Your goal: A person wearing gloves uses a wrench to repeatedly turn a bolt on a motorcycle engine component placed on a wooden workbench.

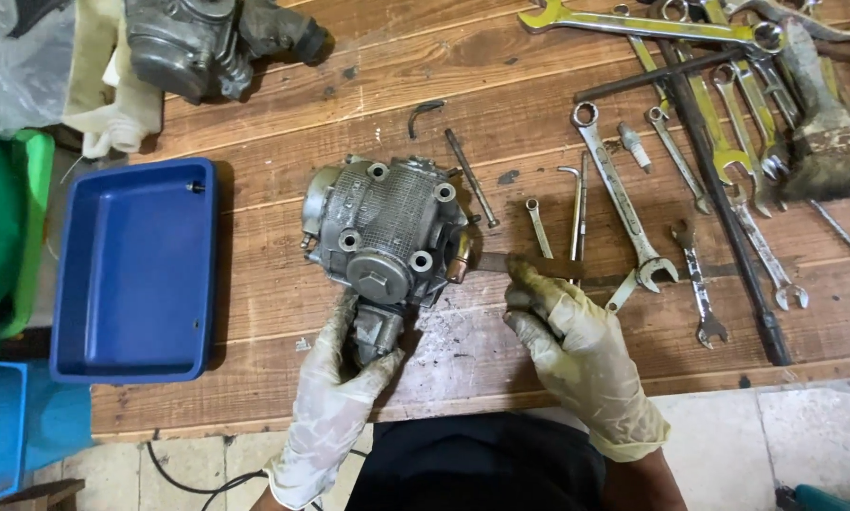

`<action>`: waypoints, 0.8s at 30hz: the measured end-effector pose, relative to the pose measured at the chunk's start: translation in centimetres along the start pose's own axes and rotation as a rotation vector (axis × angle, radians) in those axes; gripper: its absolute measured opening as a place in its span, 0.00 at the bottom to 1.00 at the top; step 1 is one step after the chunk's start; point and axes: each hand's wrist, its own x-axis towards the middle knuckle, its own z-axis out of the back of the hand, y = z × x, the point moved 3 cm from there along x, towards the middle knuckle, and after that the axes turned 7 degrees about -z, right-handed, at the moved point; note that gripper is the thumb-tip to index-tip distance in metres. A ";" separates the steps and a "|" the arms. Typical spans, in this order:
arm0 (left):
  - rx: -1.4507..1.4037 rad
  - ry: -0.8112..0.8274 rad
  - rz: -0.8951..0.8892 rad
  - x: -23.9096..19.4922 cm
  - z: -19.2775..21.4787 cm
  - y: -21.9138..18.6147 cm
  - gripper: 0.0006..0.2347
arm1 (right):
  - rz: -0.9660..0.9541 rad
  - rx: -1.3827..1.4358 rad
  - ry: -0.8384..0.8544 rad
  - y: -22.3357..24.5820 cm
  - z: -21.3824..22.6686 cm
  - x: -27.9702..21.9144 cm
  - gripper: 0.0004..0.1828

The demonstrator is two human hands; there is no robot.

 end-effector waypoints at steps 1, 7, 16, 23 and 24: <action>-0.064 0.028 -0.033 0.0 -0.1 0.1 0.36 | 0.017 0.014 0.015 -0.1 -0.2 -0.2 0.28; -0.620 0.088 -0.095 -1.0 0.4 0.3 0.40 | -0.156 -0.026 0.079 1.2 0.4 -0.3 0.29; -0.477 0.005 -0.493 -3.1 3.9 -1.0 0.39 | -0.217 0.105 0.110 0.3 -0.9 -1.4 0.28; -0.306 0.261 -0.344 -1.5 2.6 -0.1 0.38 | -0.144 -0.009 0.148 1.1 -1.9 -2.0 0.29; -0.308 0.270 -0.341 -1.2 2.2 0.4 0.38 | -0.150 -0.012 0.142 0.8 -1.9 -2.2 0.29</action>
